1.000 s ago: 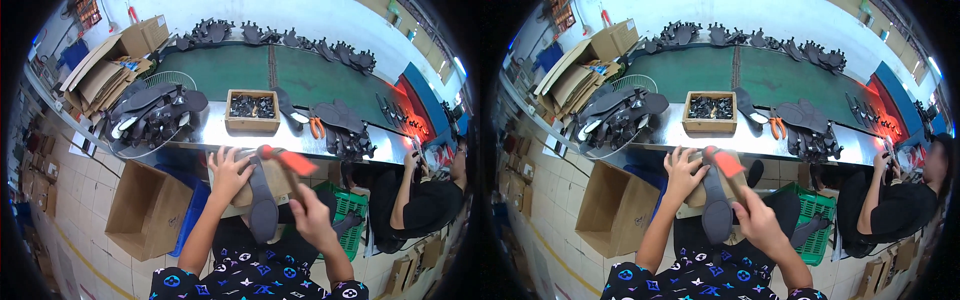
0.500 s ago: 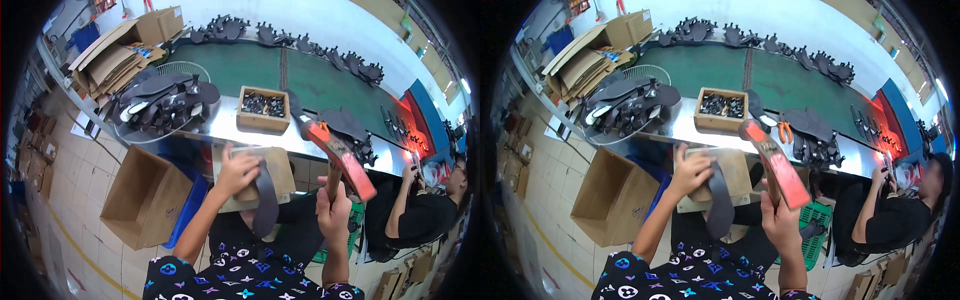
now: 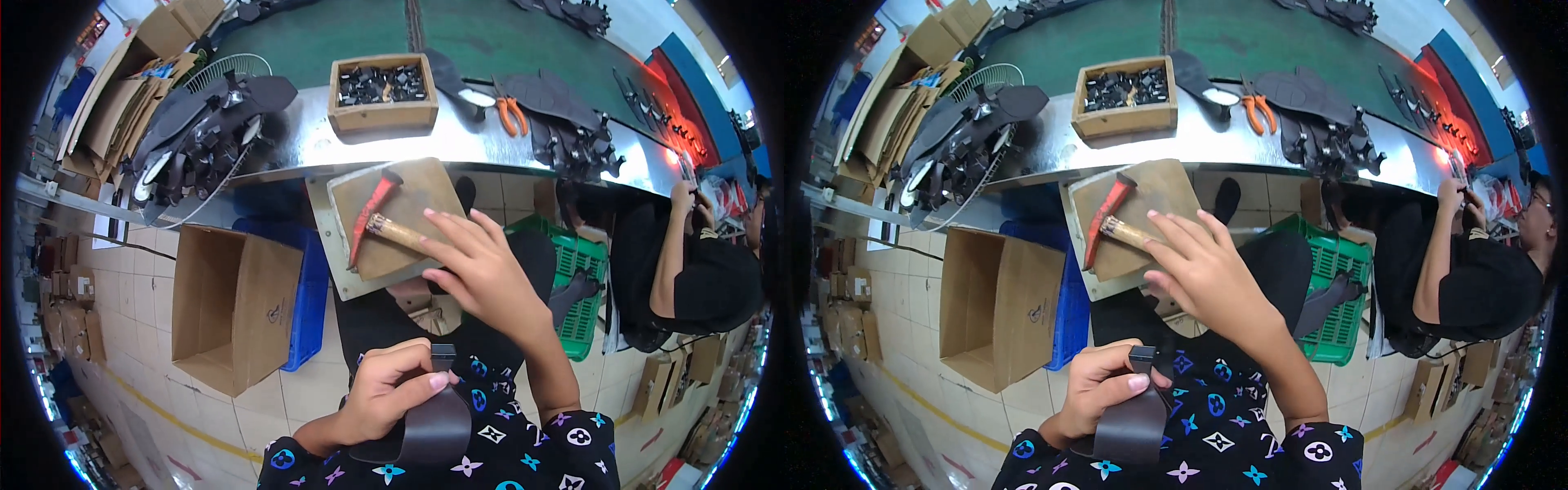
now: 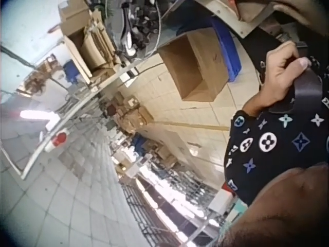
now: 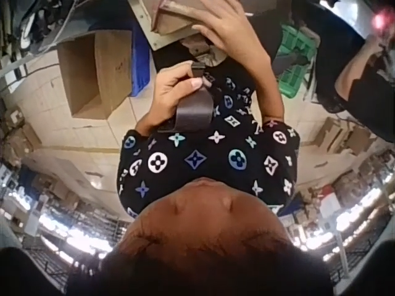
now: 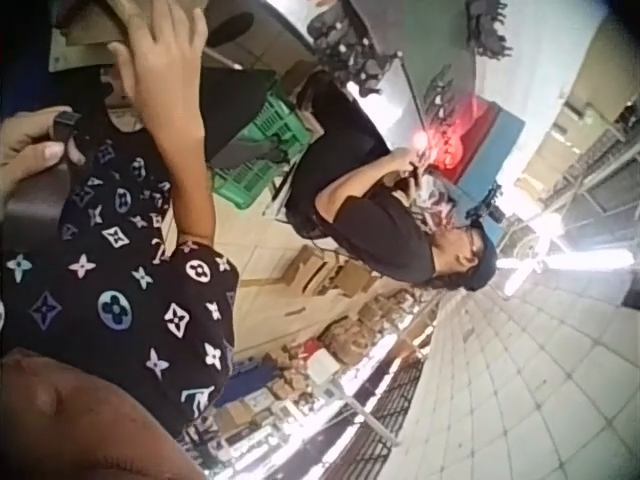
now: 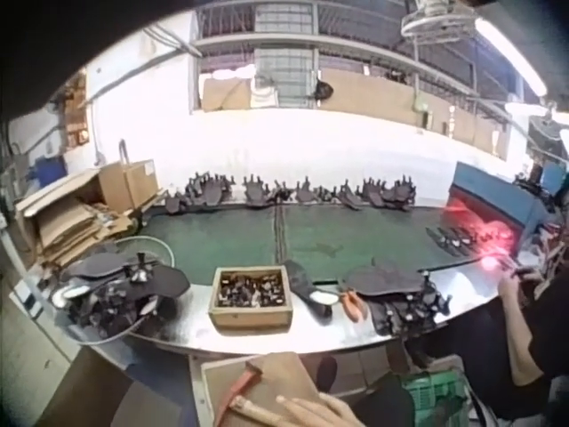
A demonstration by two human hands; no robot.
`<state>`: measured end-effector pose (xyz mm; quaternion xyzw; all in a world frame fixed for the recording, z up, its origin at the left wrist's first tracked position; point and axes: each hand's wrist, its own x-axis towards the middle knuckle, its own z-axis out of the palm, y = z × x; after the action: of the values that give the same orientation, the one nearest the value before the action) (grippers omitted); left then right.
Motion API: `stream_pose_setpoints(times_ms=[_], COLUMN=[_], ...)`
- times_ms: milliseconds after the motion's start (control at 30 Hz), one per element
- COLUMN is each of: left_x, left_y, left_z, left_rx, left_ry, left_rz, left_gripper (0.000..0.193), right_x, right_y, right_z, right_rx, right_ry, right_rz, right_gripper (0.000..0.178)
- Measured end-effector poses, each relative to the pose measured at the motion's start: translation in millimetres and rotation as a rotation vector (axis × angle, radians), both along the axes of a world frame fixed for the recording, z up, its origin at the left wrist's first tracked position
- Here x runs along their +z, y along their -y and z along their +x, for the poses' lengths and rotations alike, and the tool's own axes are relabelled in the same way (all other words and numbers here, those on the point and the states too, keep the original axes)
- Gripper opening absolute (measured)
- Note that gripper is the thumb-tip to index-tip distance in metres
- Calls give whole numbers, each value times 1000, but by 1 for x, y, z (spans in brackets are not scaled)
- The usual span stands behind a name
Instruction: Assembling shoes on a production line by hammering nails into straps and soles.
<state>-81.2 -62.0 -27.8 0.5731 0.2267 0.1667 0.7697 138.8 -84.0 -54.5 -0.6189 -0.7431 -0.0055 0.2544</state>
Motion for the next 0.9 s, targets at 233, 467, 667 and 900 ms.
stream_pose_setpoints(times_ms=[233,467,667,900], left_x=[-3,-5,-21,-23], left_y=[6,1,-4,-14], left_z=[3,9,23,26], left_rx=[-76,-270,-864,-1199], left_ry=[47,192,345,314], left_rz=[46,76,-503,-276], left_gripper=[23,18,32,29], right_x=[15,21,46,68], right_y=[63,58,52,74], right_z=[-7,2,13,-1], right_rx=[357,491,938,906], right_ry=[-1266,-1118,-742,-503], right_rz=[-146,-170,-369,-364], right_gripper=[34,30,26,31])
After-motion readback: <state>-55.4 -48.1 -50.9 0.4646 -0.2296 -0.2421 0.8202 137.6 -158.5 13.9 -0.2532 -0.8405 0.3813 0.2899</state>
